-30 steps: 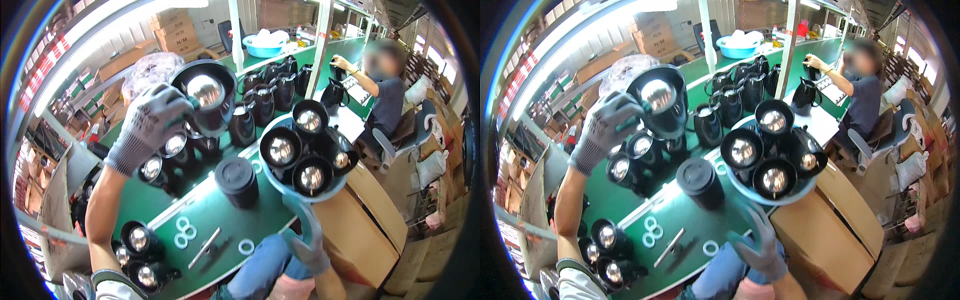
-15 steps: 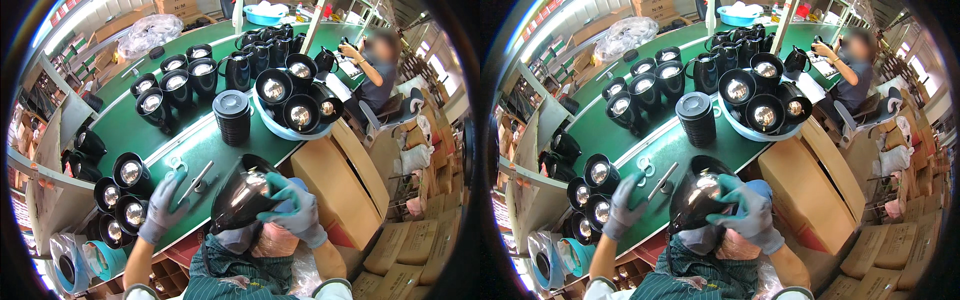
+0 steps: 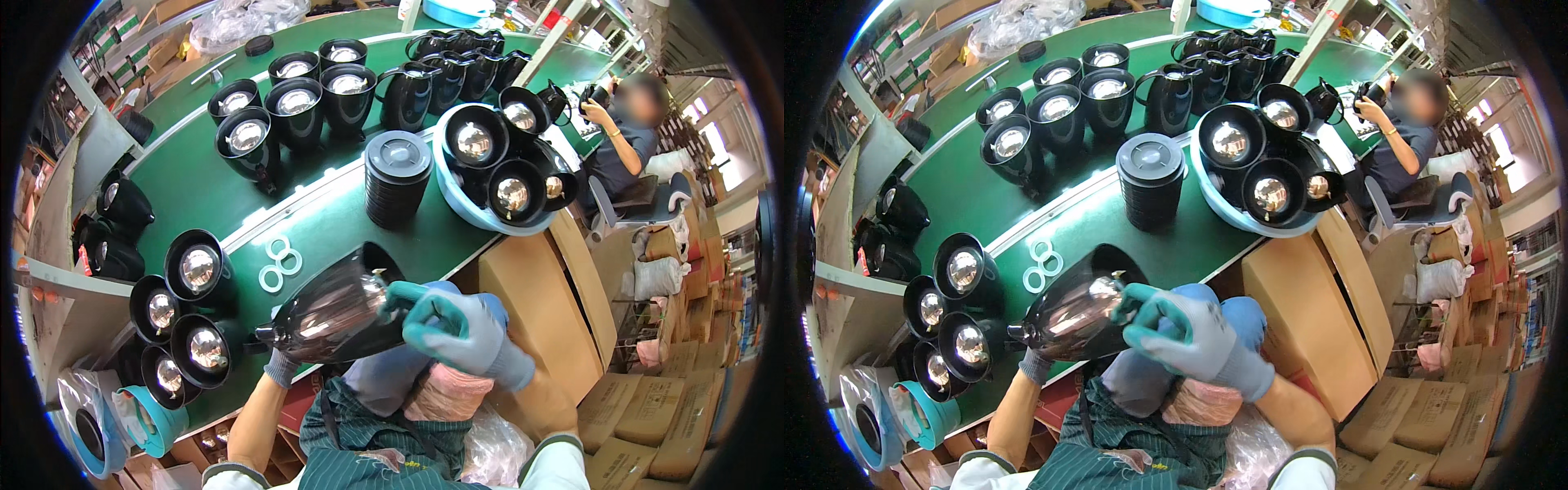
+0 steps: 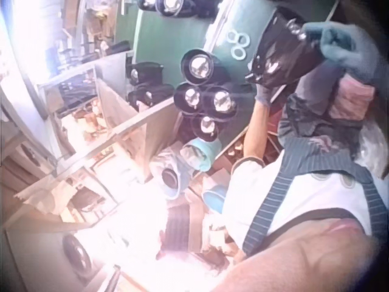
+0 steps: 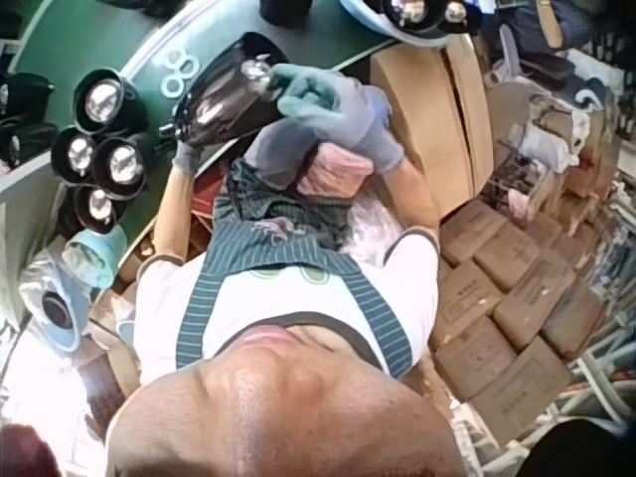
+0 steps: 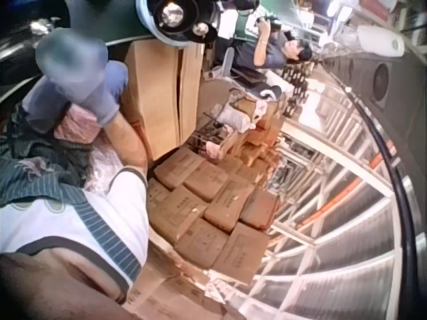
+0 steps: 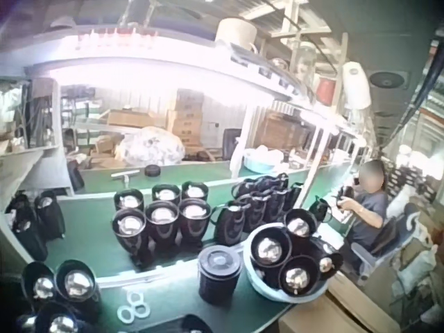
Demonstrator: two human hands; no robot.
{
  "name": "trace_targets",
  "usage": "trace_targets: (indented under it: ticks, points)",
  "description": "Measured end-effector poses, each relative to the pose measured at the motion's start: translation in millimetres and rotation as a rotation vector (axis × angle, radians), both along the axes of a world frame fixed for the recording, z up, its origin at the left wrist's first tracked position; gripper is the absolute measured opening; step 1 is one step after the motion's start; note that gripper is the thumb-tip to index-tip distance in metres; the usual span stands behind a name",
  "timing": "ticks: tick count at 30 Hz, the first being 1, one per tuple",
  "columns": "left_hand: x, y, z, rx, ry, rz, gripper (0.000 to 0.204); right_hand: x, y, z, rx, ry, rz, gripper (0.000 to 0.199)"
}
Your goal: The person assembles black kettles by inserting a metal rod into the base, screwing on a lid, and placing the finished unit on the table. The process is repeated for multiple kettles in a repetitive sequence.
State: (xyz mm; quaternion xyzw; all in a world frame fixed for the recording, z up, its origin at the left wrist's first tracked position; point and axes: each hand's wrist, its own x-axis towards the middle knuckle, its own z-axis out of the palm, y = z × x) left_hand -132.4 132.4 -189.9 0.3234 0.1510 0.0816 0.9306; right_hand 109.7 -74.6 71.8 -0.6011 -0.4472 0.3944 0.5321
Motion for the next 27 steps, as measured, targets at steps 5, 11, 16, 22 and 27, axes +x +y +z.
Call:
trace_targets:
  ticks: [5, 11, 16, 22, 27]
  points:
    - [12, -12, -10, -0.237, 0.109, 0.035, 0.048, 88, 115, -22, -0.074, -0.706, -0.414, 0.068]
    - [2, -8, -2, -0.193, 0.176, 0.060, 0.044, 112, 199, -57, -0.759, -1.183, -0.387, 0.094]
    - [10, -7, 6, -0.102, 0.175, 0.007, 0.041, 86, 132, -39, 0.087, -1.012, -0.458, 0.083]
    - [43, -19, 52, 0.187, 0.109, -0.171, 0.037, 20, 35, -19, 0.406, -0.596, 0.061, 0.096]
    - [57, -38, 107, 0.484, 0.049, -0.414, 0.033, -2, -25, -17, 0.417, -0.523, 0.015, 0.092]
